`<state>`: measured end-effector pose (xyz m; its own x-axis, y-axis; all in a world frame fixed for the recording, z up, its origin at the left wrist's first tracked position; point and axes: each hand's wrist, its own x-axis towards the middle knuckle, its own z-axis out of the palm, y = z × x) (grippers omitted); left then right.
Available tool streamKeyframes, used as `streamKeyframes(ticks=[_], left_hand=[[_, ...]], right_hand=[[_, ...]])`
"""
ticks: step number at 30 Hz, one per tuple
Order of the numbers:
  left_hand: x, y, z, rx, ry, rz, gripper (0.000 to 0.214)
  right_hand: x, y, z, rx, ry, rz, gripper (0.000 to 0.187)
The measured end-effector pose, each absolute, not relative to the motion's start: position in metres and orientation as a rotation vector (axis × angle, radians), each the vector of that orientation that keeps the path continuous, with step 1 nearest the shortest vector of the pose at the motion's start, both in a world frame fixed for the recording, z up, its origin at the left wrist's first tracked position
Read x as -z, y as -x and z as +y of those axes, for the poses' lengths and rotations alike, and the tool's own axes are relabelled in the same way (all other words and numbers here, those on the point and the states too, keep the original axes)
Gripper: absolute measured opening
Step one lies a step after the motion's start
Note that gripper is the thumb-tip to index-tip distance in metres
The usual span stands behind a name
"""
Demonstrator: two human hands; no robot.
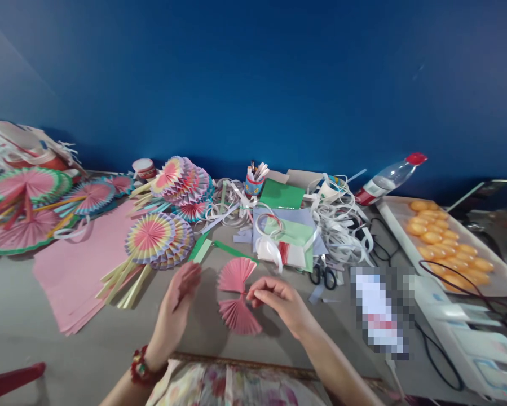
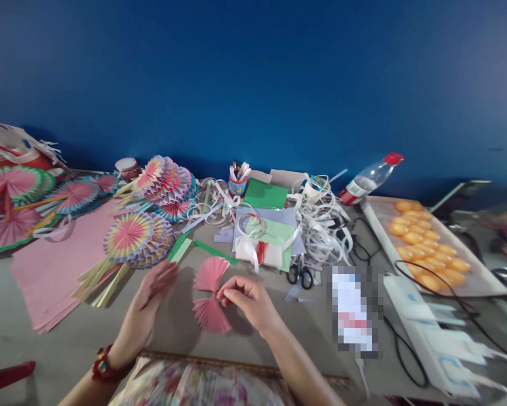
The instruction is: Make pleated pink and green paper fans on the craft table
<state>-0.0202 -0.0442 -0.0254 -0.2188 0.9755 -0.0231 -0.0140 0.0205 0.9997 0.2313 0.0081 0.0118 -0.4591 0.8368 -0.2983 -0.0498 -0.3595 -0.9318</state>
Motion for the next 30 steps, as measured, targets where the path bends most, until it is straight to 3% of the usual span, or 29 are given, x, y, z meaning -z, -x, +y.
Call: streamKeyframes(ticks=[4,7,12,21,30], left_hand=[[0.003,0.014,-0.039,-1.215,-1.936,1.384,0.028],[-0.013,-0.011,-0.026,-0.987,-2.183,1.249,0.027],[-0.014,-0.04,-0.006,-0.73,-2.325,1.214,0.014],[-0.007,-0.038,0.011,-0.649,-2.346,1.084,0.011],[-0.012,-0.048,0.021,-0.347,-2.496,1.092,0.019]], right_hand=[[-0.004,-0.225,0.012,-1.909,1.098,-1.228,0.018],[-0.001,-0.223,0.014,-1.919,1.073,-1.212,0.015],[0.001,-0.228,0.011,-1.771,1.158,-1.278,0.01],[-0.002,-0.249,0.015,-1.35,1.252,-1.762,0.013],[-0.033,-0.256,0.021,-0.87,1.453,-2.268,0.008]])
